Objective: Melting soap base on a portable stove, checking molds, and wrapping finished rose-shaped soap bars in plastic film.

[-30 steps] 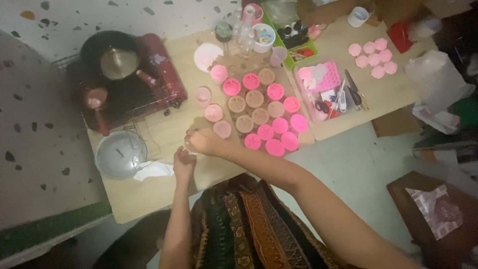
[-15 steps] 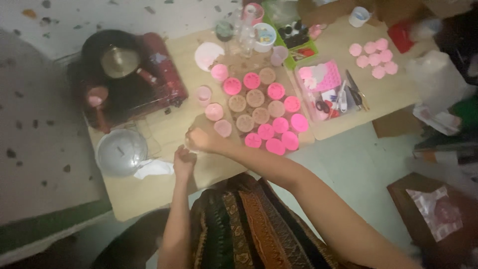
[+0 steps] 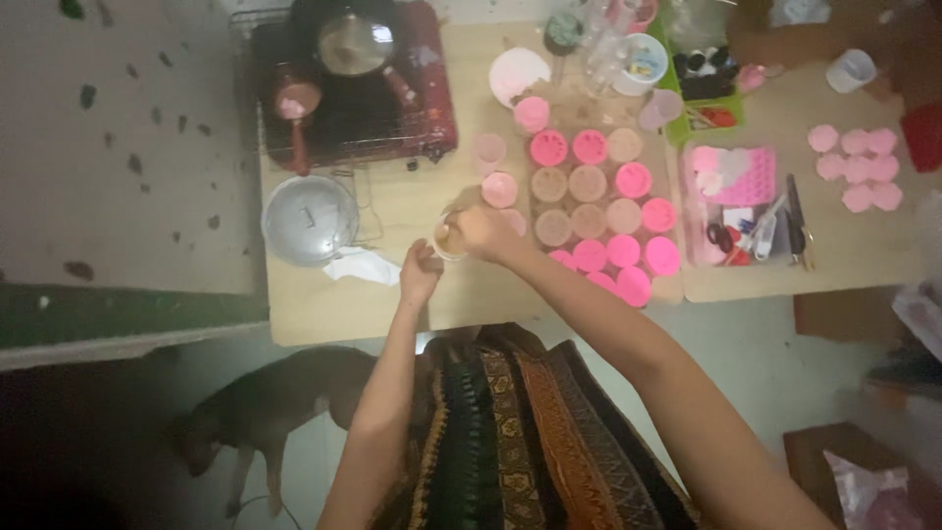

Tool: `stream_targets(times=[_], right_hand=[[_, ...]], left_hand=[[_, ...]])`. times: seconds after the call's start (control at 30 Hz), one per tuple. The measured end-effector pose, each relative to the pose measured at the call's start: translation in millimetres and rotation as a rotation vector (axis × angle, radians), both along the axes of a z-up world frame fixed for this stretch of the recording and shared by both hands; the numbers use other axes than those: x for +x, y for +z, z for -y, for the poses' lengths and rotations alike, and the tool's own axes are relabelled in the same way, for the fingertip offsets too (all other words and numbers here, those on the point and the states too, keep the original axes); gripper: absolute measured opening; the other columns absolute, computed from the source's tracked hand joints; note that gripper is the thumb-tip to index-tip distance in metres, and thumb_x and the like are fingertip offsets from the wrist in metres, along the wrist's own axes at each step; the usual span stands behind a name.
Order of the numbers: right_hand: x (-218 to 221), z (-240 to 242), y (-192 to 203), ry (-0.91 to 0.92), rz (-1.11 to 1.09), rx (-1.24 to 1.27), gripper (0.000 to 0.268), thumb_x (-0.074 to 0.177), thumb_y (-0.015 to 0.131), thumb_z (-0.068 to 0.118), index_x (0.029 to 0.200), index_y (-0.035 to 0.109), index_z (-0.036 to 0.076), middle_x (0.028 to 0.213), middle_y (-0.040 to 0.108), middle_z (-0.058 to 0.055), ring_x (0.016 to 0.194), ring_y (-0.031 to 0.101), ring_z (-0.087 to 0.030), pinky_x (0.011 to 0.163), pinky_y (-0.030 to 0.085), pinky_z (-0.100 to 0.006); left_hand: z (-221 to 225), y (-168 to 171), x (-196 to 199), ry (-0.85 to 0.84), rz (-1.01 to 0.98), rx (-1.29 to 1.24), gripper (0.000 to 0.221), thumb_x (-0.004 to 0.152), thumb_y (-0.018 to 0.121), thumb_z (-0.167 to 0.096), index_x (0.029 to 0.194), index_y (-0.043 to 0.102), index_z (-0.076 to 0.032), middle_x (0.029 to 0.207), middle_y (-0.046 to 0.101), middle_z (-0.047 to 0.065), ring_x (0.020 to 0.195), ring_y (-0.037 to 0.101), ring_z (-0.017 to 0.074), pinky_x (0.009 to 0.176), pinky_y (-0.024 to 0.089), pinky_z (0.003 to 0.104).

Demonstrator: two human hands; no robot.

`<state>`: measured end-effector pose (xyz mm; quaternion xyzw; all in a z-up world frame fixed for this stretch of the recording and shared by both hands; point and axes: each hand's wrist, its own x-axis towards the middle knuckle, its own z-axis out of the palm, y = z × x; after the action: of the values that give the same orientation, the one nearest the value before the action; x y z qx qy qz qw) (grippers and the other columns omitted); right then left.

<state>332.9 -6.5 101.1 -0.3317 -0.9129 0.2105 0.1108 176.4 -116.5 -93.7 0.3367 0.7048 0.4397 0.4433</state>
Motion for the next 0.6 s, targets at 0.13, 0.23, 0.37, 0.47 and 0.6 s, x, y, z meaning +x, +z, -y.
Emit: stream_targets(times=[0.13,0.23,0.37,0.47,0.6], right_hand=[[5.0,6.1,17.3,0.010,0.069,0.105,0.020,0.088,0.062,0.020,0.095,0.074,0.005,0.096,0.073,-0.020,0.083,0.071,-0.039,0.075,0.056,-0.051],[-1.1,1.2,23.1,-0.012,0.024,-0.064,0.022,0.085,0.064,0.021,0.098,0.075,0.006,0.091,0.073,-0.021,0.083,0.070,-0.039,0.075,0.056,-0.049],[1.5,0.0,13.0,0.013,-0.026,0.091,0.023,0.091,0.062,0.020,0.100,0.073,0.002,0.092,0.072,-0.021,0.079,0.069,-0.040,0.069,0.053,-0.052],[2.1,-1.3,12.1,0.078,0.106,0.032,0.022,0.083,0.062,0.023,0.088,0.074,0.005,0.093,0.073,-0.019,0.082,0.070,-0.037,0.074,0.055,-0.050],[6.1,-0.6,5.6,0.035,0.062,0.090,0.025,0.091,0.060,0.025,0.096,0.073,0.005,0.089,0.072,-0.019,0.084,0.070,-0.037,0.077,0.055,-0.049]], left_hand=[[1.5,19.5,3.2,-0.006,-0.072,-0.033,0.074,0.078,0.071,0.003,0.146,0.047,-0.011,0.133,0.068,0.010,0.113,0.069,0.0241,0.090,0.059,0.033],[1.6,26.6,2.8,-0.032,-0.063,-0.051,0.079,0.076,0.072,0.005,0.148,0.046,-0.012,0.135,0.067,0.008,0.116,0.067,0.0226,0.091,0.058,0.032],[2.3,12.3,-0.1,-0.060,-0.147,0.038,0.080,0.075,0.077,0.004,0.147,0.046,-0.009,0.136,0.067,0.010,0.122,0.064,0.0236,0.098,0.052,0.033],[2.7,22.0,0.0,-0.044,-0.101,-0.005,0.079,0.075,0.073,0.004,0.148,0.046,-0.011,0.137,0.067,0.009,0.121,0.066,0.0231,0.096,0.056,0.032],[3.7,33.3,3.4,-0.040,-0.073,-0.042,0.077,0.078,0.073,0.001,0.148,0.044,-0.009,0.138,0.066,0.009,0.119,0.067,0.0240,0.097,0.054,0.032]])
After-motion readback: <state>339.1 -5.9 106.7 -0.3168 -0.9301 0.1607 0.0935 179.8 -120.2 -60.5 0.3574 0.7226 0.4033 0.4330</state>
